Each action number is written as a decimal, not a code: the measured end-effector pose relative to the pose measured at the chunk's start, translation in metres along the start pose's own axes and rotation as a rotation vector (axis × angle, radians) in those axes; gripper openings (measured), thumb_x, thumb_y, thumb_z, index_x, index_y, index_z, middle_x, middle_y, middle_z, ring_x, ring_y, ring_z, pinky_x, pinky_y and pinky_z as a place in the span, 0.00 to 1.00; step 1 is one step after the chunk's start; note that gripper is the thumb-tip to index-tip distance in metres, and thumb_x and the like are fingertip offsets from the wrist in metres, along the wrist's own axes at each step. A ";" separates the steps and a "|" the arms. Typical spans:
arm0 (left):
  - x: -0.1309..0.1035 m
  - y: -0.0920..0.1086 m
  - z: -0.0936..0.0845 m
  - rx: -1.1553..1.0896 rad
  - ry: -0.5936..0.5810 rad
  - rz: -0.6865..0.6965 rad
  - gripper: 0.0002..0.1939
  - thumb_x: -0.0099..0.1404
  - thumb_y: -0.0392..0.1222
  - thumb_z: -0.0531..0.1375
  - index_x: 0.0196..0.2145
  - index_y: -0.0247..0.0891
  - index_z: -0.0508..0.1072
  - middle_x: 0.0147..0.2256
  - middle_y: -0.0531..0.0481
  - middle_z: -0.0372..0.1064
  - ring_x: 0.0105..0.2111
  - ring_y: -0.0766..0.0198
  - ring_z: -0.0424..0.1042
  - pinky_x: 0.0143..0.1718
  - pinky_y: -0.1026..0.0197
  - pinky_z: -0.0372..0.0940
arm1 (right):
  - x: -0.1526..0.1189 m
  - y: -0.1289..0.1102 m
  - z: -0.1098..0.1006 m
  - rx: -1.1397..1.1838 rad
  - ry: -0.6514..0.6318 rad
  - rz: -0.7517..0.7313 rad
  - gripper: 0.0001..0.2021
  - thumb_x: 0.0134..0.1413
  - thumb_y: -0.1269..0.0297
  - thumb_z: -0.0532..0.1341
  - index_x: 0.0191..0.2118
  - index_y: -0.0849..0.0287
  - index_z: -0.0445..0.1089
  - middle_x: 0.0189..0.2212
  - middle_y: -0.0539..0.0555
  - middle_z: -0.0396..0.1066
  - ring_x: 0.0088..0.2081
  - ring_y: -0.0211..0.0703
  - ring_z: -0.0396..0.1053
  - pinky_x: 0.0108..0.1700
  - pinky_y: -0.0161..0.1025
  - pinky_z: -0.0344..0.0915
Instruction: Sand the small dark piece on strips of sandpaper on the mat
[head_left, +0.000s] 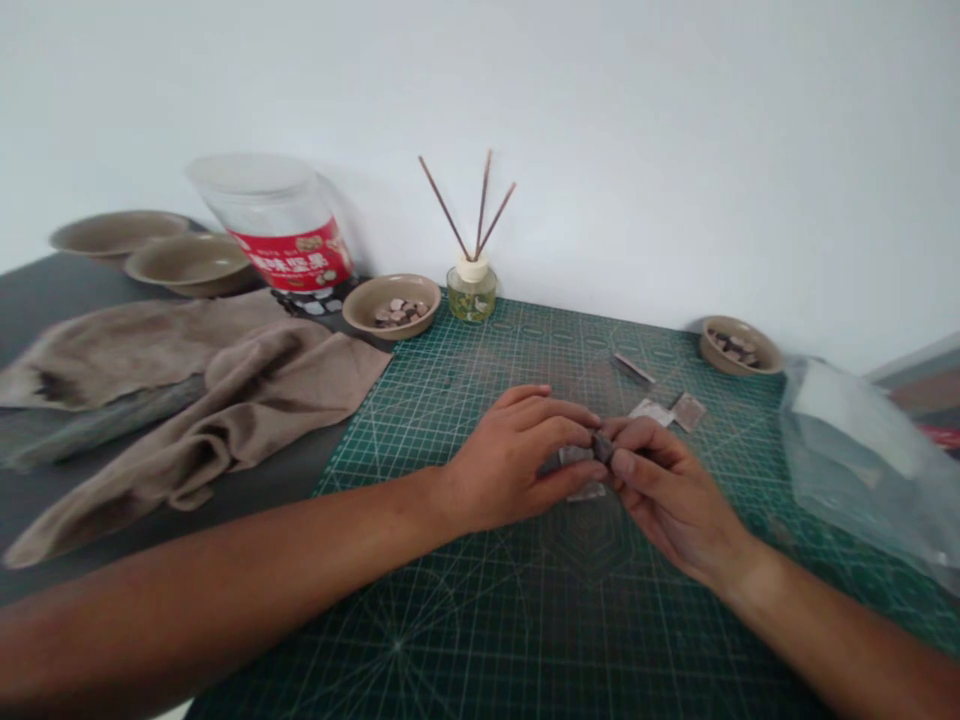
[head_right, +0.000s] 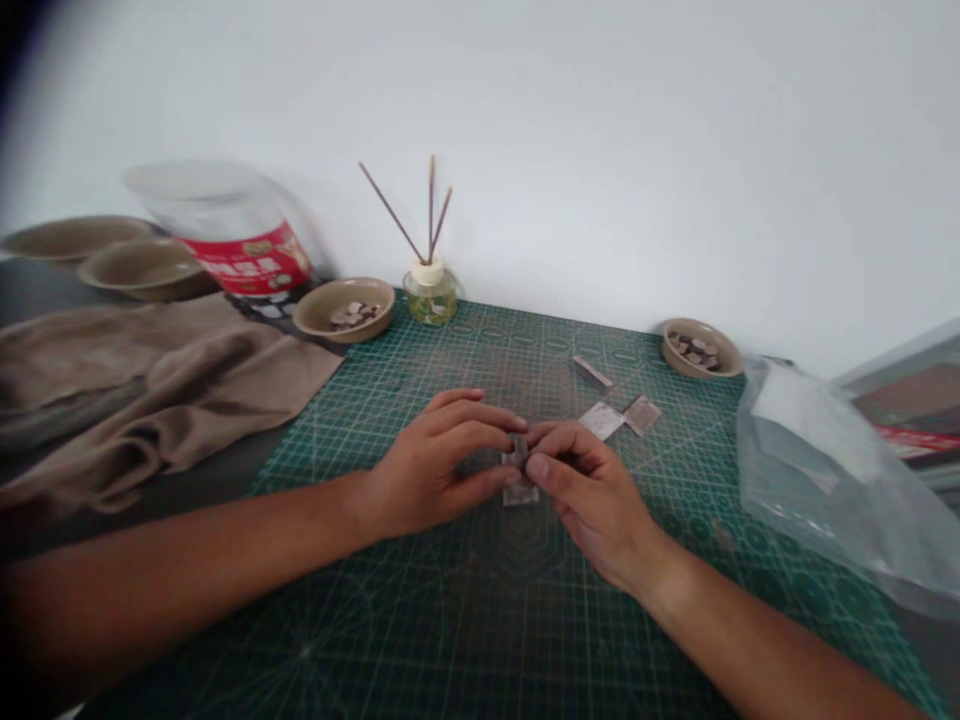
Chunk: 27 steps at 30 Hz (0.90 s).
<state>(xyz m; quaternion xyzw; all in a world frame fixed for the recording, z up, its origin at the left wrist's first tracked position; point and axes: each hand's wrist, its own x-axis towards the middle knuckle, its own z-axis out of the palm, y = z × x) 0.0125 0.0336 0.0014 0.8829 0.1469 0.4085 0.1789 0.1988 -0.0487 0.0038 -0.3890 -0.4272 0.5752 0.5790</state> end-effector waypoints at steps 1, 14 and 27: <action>0.000 0.001 0.000 0.004 0.011 0.007 0.08 0.68 0.46 0.63 0.42 0.41 0.71 0.47 0.49 0.78 0.48 0.63 0.77 0.62 0.52 0.59 | 0.001 0.001 -0.001 -0.001 0.001 0.000 0.07 0.54 0.61 0.71 0.31 0.54 0.73 0.38 0.50 0.70 0.39 0.40 0.69 0.41 0.37 0.70; 0.002 0.006 0.002 0.101 0.095 0.083 0.08 0.67 0.35 0.61 0.45 0.40 0.72 0.46 0.49 0.79 0.46 0.64 0.79 0.62 0.52 0.61 | 0.000 0.004 -0.004 0.114 -0.040 0.123 0.12 0.54 0.56 0.71 0.34 0.56 0.71 0.33 0.48 0.72 0.36 0.39 0.71 0.43 0.40 0.72; 0.003 0.010 -0.001 -0.049 0.038 0.092 0.10 0.66 0.34 0.61 0.46 0.42 0.70 0.45 0.50 0.79 0.45 0.66 0.78 0.62 0.54 0.60 | -0.001 0.003 -0.004 0.176 -0.076 0.174 0.13 0.51 0.59 0.74 0.32 0.57 0.70 0.29 0.46 0.71 0.30 0.36 0.72 0.36 0.36 0.73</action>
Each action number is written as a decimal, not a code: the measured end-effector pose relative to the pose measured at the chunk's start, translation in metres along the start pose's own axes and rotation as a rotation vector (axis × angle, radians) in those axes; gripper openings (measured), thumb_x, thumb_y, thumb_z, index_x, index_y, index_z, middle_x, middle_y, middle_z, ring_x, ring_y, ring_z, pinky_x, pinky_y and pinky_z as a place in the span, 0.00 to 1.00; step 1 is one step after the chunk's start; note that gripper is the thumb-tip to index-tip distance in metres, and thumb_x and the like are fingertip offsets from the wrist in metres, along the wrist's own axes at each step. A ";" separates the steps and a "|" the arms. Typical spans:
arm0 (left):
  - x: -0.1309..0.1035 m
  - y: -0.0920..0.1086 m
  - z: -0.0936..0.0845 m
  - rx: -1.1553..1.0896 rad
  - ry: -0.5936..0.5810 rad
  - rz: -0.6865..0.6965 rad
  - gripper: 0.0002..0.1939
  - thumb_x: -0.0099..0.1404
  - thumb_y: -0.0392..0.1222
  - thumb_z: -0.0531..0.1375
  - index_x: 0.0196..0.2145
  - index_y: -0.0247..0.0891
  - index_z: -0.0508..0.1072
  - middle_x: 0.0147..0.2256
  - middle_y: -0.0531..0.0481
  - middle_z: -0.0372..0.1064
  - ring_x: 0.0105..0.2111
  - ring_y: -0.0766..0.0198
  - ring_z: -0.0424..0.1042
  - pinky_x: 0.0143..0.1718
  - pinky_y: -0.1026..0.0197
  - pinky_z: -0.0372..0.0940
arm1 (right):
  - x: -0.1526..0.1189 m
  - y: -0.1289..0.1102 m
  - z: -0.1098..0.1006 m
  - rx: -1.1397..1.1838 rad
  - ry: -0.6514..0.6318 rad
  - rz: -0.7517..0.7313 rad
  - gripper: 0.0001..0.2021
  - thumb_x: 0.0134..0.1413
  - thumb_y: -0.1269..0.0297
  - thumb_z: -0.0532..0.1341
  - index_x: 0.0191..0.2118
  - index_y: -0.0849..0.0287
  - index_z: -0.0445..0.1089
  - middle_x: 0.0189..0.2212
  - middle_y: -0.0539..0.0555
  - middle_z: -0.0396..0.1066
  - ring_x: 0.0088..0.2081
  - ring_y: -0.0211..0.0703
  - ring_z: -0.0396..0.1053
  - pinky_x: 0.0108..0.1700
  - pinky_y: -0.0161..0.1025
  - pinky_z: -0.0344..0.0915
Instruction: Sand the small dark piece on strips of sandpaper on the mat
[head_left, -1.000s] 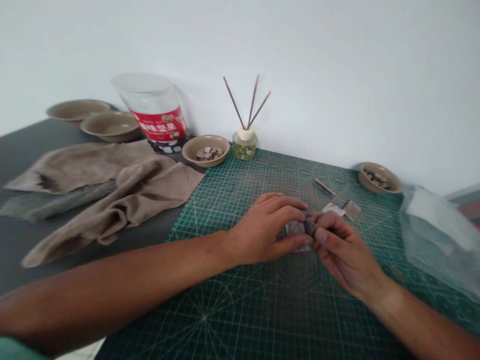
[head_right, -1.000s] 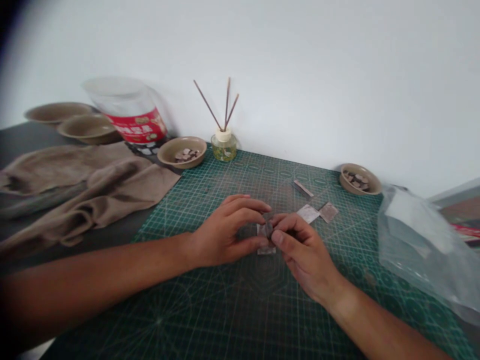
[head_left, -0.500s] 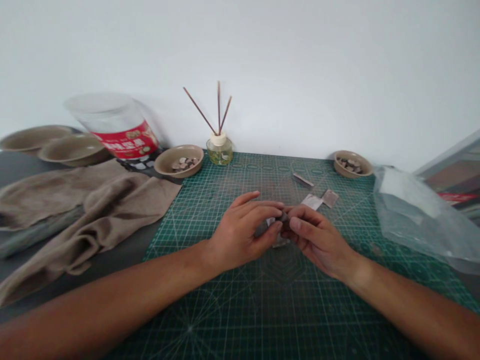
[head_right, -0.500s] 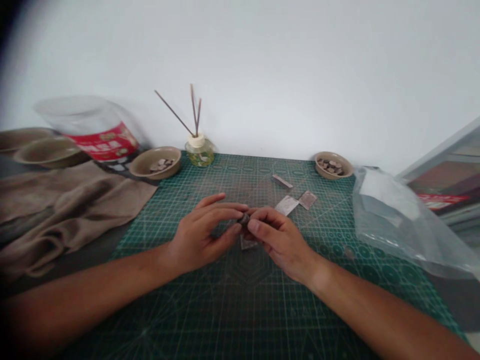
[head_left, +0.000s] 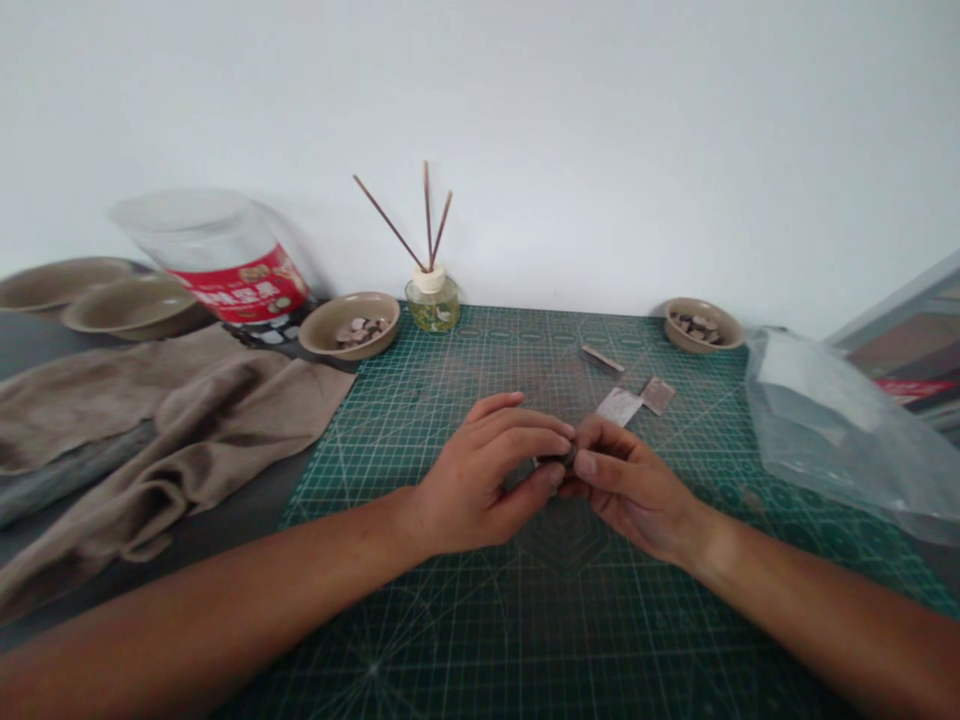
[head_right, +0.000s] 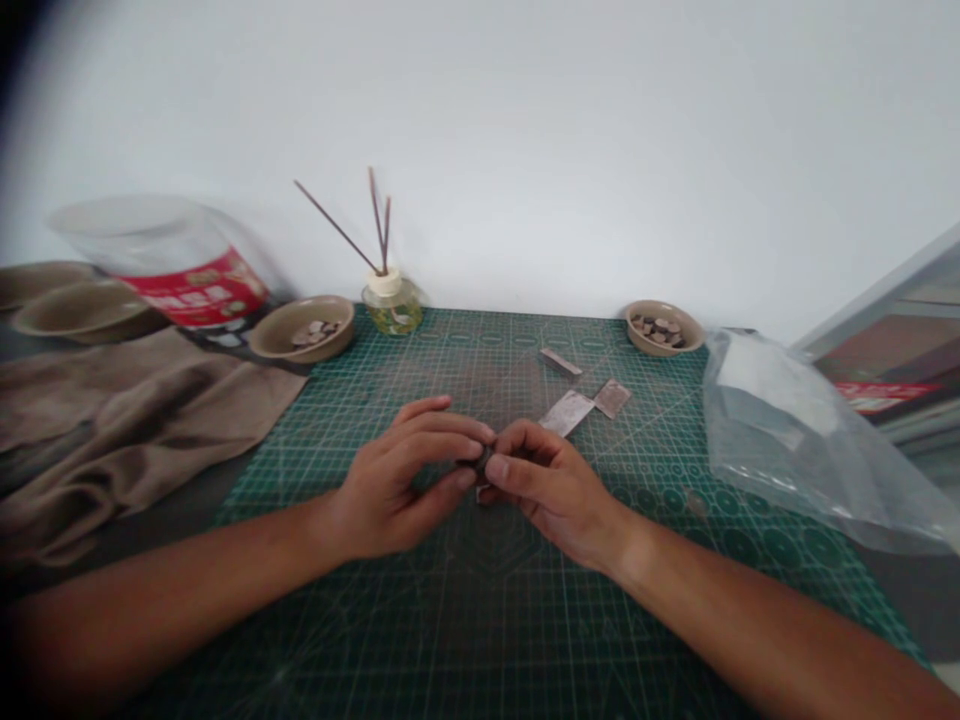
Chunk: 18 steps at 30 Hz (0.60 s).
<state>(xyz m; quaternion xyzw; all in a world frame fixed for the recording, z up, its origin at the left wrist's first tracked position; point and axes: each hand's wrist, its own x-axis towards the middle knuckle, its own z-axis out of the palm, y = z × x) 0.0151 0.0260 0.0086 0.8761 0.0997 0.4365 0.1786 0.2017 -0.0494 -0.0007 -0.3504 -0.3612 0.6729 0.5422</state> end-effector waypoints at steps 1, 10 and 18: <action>0.000 0.000 0.000 -0.017 -0.006 -0.010 0.11 0.66 0.35 0.60 0.47 0.42 0.70 0.45 0.50 0.79 0.45 0.65 0.78 0.62 0.54 0.61 | 0.000 0.000 0.000 -0.006 -0.004 -0.005 0.13 0.51 0.59 0.74 0.32 0.56 0.70 0.28 0.46 0.71 0.30 0.36 0.72 0.36 0.36 0.72; 0.000 -0.002 -0.002 -0.110 -0.090 -0.006 0.20 0.64 0.37 0.62 0.54 0.40 0.67 0.50 0.44 0.76 0.53 0.58 0.75 0.62 0.49 0.62 | -0.003 0.000 0.004 0.068 -0.080 0.007 0.11 0.56 0.60 0.71 0.36 0.56 0.69 0.36 0.49 0.75 0.37 0.36 0.74 0.39 0.33 0.72; -0.001 -0.006 0.001 -0.012 0.057 -0.162 0.13 0.65 0.39 0.62 0.48 0.41 0.68 0.47 0.45 0.76 0.49 0.58 0.76 0.55 0.49 0.68 | -0.014 -0.008 -0.005 -0.331 -0.112 0.017 0.13 0.65 0.52 0.62 0.40 0.57 0.67 0.29 0.48 0.71 0.23 0.33 0.69 0.24 0.29 0.64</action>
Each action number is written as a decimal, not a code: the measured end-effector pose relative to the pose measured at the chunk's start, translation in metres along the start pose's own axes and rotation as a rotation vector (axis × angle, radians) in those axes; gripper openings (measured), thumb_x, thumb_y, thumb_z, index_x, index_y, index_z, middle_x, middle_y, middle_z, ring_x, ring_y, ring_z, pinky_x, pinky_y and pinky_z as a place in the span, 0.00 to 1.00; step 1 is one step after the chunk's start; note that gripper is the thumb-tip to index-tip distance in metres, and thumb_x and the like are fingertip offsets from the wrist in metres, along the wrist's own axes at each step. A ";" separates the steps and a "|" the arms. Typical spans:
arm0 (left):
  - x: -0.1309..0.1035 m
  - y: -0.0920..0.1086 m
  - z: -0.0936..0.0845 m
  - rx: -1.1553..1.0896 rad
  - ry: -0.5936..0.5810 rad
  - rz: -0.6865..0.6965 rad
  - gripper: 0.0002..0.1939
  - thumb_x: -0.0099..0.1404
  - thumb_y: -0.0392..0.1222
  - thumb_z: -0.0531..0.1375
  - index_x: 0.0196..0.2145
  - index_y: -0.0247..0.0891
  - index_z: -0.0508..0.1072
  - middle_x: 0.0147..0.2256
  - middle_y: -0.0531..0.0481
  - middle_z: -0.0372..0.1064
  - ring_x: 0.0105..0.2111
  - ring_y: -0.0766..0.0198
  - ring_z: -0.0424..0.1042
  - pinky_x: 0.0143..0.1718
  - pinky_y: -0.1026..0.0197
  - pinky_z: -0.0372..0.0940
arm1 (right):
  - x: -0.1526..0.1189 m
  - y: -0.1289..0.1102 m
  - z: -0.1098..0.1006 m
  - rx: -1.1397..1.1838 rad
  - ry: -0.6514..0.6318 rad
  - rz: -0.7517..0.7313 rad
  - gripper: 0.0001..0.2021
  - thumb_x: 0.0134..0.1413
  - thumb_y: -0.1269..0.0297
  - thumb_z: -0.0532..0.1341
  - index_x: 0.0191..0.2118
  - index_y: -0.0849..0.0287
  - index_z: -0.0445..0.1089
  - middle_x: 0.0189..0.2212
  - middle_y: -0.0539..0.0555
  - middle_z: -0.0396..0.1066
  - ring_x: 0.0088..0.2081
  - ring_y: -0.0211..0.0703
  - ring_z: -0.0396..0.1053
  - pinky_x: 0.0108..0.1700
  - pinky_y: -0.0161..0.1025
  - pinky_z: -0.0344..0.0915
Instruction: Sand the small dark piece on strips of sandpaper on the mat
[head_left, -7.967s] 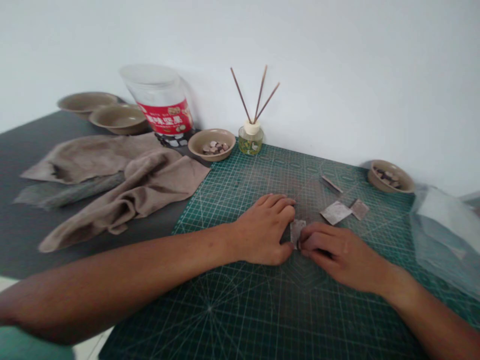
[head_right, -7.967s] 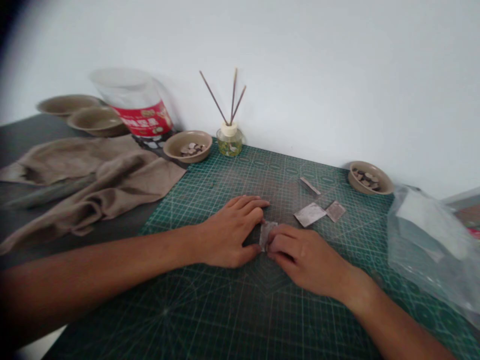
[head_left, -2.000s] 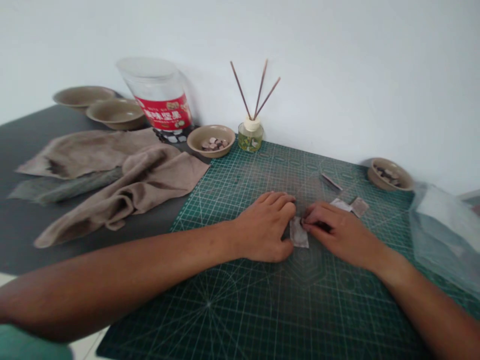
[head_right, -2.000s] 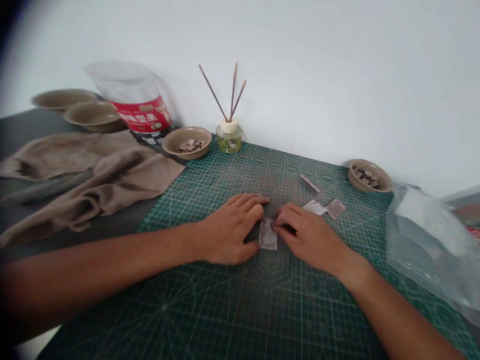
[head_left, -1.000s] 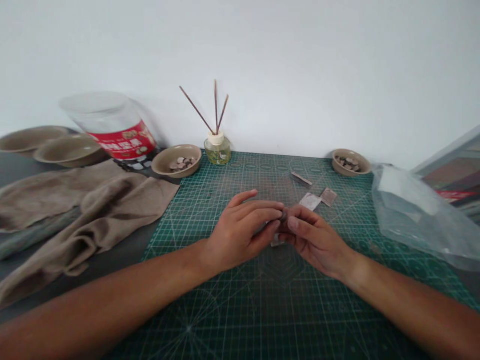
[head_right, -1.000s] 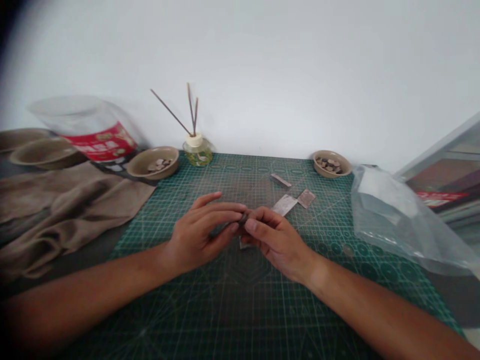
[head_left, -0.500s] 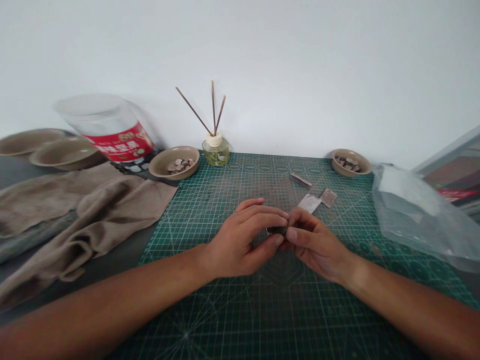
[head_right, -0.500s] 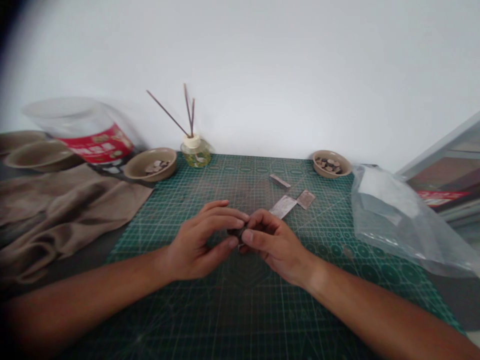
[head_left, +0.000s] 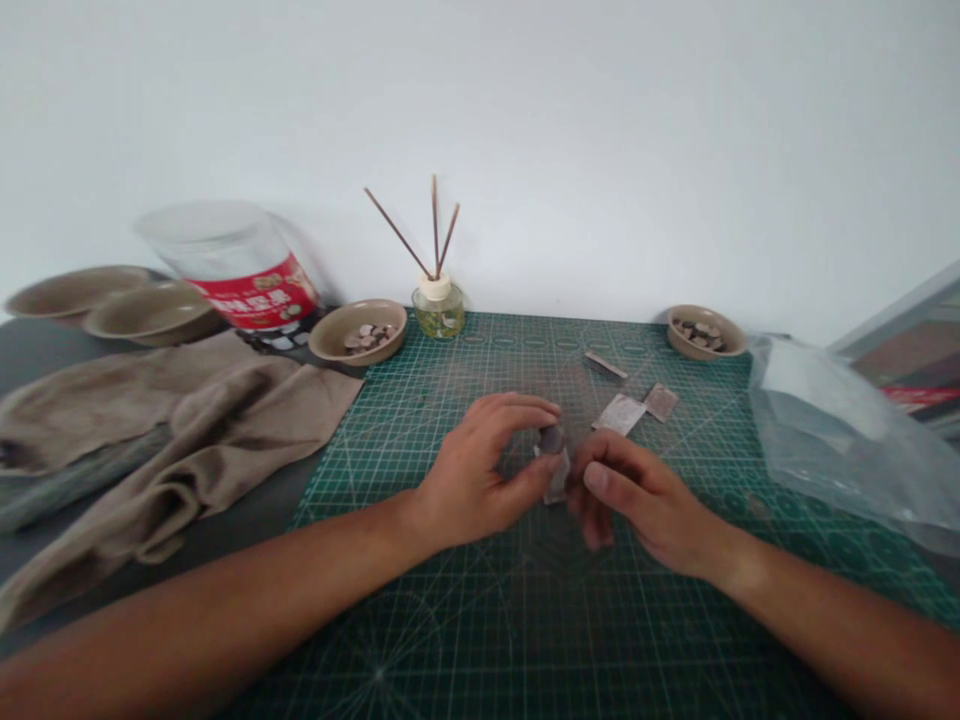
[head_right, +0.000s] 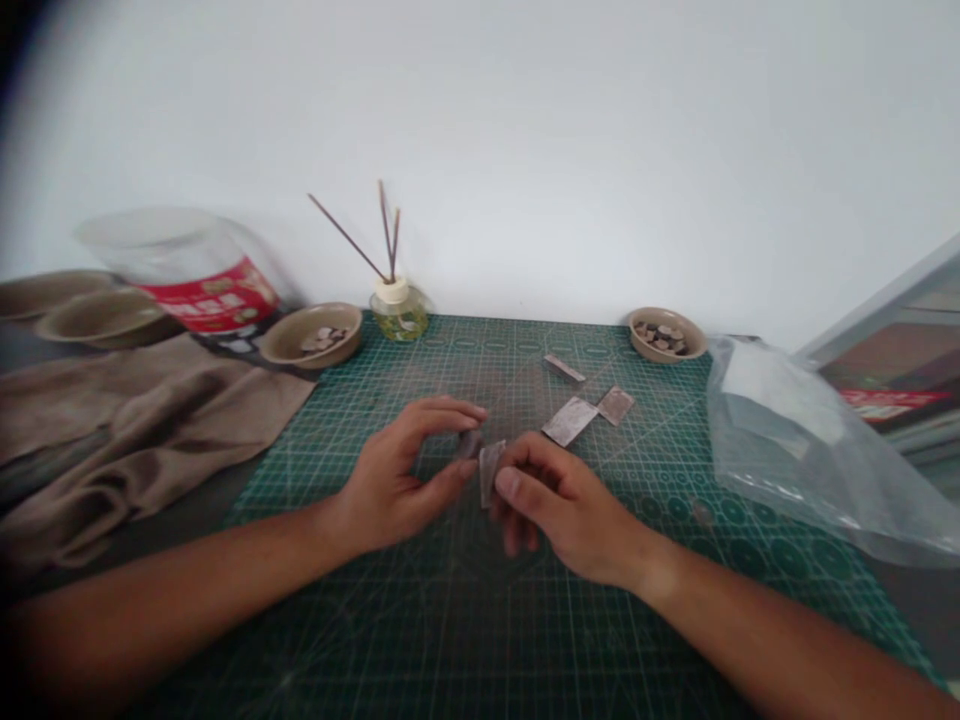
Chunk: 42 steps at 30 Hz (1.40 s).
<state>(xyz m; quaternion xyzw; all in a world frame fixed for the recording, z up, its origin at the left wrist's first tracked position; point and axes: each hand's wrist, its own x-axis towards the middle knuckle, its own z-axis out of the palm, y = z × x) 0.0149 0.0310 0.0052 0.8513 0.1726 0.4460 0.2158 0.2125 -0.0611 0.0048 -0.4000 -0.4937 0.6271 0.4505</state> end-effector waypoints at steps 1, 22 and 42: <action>0.000 -0.001 0.001 0.016 0.028 -0.033 0.12 0.65 0.39 0.62 0.47 0.41 0.68 0.47 0.44 0.76 0.49 0.58 0.76 0.53 0.50 0.69 | -0.002 -0.001 -0.002 -0.110 -0.021 0.018 0.14 0.67 0.51 0.59 0.39 0.57 0.67 0.26 0.46 0.70 0.20 0.32 0.66 0.21 0.29 0.60; 0.001 0.003 0.003 -0.241 -0.153 -0.015 0.14 0.65 0.37 0.65 0.49 0.41 0.72 0.51 0.45 0.75 0.52 0.58 0.74 0.56 0.53 0.68 | 0.007 0.020 0.015 0.249 -0.028 -0.058 0.21 0.69 0.44 0.52 0.46 0.56 0.72 0.38 0.52 0.71 0.35 0.39 0.70 0.40 0.37 0.69; -0.001 0.002 0.002 -0.283 -0.248 -0.072 0.15 0.68 0.38 0.62 0.52 0.42 0.72 0.53 0.47 0.74 0.54 0.60 0.72 0.57 0.56 0.65 | 0.007 0.018 0.011 0.331 -0.042 -0.054 0.20 0.69 0.47 0.56 0.47 0.58 0.75 0.36 0.52 0.72 0.33 0.37 0.73 0.39 0.35 0.70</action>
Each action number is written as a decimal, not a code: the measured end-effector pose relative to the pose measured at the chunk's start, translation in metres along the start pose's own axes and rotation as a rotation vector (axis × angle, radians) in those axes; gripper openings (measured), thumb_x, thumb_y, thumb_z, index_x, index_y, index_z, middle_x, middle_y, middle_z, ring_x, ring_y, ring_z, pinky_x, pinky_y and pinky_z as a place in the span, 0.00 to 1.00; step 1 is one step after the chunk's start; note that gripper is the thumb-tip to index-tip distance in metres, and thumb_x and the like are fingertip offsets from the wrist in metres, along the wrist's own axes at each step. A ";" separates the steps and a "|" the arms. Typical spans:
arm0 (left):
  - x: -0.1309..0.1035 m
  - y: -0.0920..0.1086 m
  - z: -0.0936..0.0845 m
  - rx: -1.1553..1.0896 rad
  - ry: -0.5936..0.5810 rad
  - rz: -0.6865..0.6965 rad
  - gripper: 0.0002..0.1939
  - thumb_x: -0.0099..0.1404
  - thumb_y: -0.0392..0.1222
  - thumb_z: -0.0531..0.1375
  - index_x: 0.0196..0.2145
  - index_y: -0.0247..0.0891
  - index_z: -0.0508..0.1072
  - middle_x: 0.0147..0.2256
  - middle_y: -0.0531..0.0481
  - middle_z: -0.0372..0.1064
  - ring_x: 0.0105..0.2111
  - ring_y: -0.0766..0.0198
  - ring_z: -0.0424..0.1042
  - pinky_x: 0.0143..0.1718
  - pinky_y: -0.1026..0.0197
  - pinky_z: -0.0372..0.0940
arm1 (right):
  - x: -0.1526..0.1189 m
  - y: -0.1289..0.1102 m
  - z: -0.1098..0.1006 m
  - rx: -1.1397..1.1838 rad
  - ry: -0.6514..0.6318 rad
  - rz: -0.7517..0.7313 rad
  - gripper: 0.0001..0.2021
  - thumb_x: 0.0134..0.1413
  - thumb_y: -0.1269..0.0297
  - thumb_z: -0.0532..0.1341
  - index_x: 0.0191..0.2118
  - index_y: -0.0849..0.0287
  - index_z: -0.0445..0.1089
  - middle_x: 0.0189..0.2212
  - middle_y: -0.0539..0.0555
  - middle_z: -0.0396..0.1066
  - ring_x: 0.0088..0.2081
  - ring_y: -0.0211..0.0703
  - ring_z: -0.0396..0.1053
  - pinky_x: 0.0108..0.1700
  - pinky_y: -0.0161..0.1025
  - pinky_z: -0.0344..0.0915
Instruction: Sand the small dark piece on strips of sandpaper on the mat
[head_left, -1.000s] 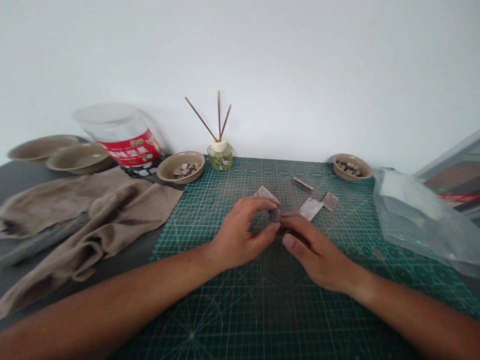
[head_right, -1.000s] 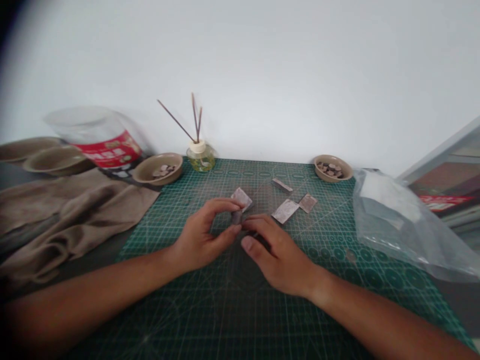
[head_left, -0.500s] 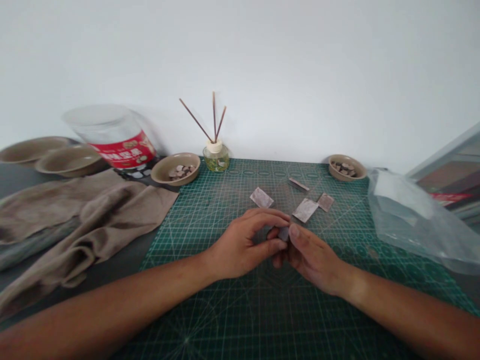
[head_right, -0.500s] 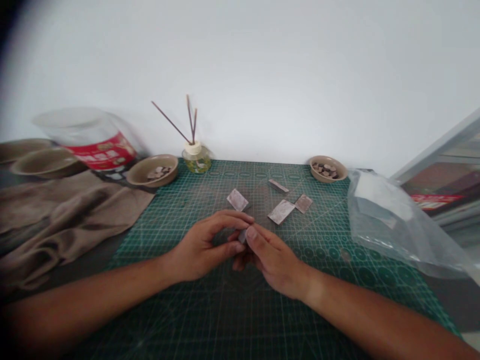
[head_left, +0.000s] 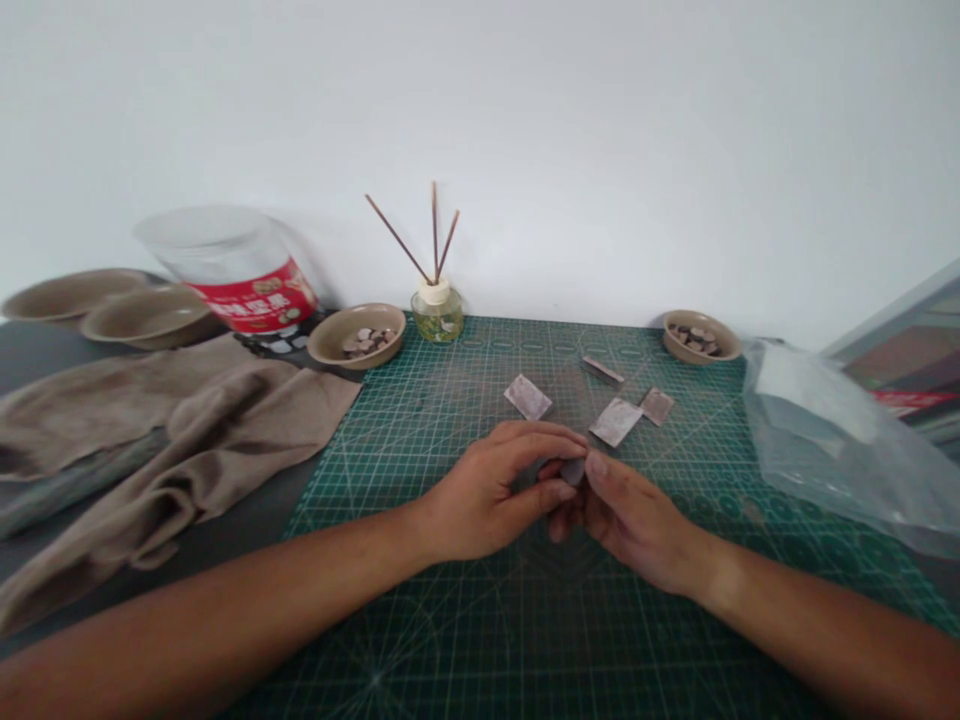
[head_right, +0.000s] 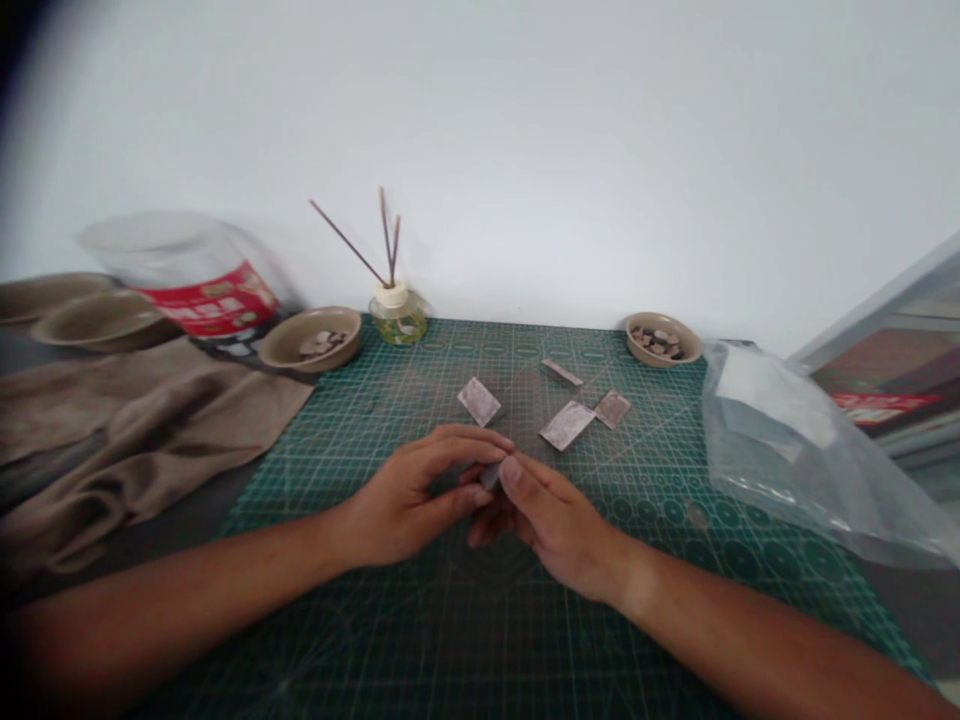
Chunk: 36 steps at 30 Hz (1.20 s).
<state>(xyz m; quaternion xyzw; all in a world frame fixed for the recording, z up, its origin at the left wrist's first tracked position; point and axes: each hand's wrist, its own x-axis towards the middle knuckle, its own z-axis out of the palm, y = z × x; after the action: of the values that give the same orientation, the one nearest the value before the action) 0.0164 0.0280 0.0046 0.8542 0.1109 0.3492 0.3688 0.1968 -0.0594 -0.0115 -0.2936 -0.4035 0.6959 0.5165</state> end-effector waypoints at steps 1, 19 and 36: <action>0.000 0.000 0.000 -0.001 -0.001 0.006 0.15 0.68 0.37 0.62 0.53 0.41 0.72 0.53 0.46 0.73 0.54 0.61 0.72 0.56 0.56 0.65 | 0.000 0.000 0.000 0.000 0.001 0.002 0.19 0.68 0.48 0.57 0.47 0.58 0.75 0.36 0.52 0.72 0.33 0.36 0.73 0.39 0.35 0.70; 0.002 0.004 -0.003 -0.267 -0.177 0.019 0.14 0.65 0.40 0.65 0.49 0.40 0.74 0.57 0.39 0.67 0.54 0.54 0.72 0.52 0.55 0.69 | 0.001 -0.009 -0.003 0.106 -0.090 0.233 0.18 0.46 0.59 0.76 0.43 0.57 0.79 0.40 0.53 0.77 0.44 0.41 0.73 0.50 0.41 0.67; -0.002 0.012 0.010 -0.844 -0.194 -0.295 0.05 0.70 0.41 0.60 0.43 0.39 0.73 0.57 0.42 0.63 0.36 0.68 0.76 0.41 0.59 0.73 | 0.001 -0.010 -0.008 0.146 -0.105 0.281 0.18 0.45 0.62 0.77 0.44 0.58 0.79 0.39 0.52 0.75 0.39 0.37 0.71 0.38 0.33 0.68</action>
<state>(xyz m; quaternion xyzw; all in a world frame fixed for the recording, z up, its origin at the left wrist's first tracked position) 0.0208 0.0129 0.0066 0.6329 0.0443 0.2261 0.7391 0.2081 -0.0545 -0.0069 -0.2721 -0.3331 0.8031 0.4125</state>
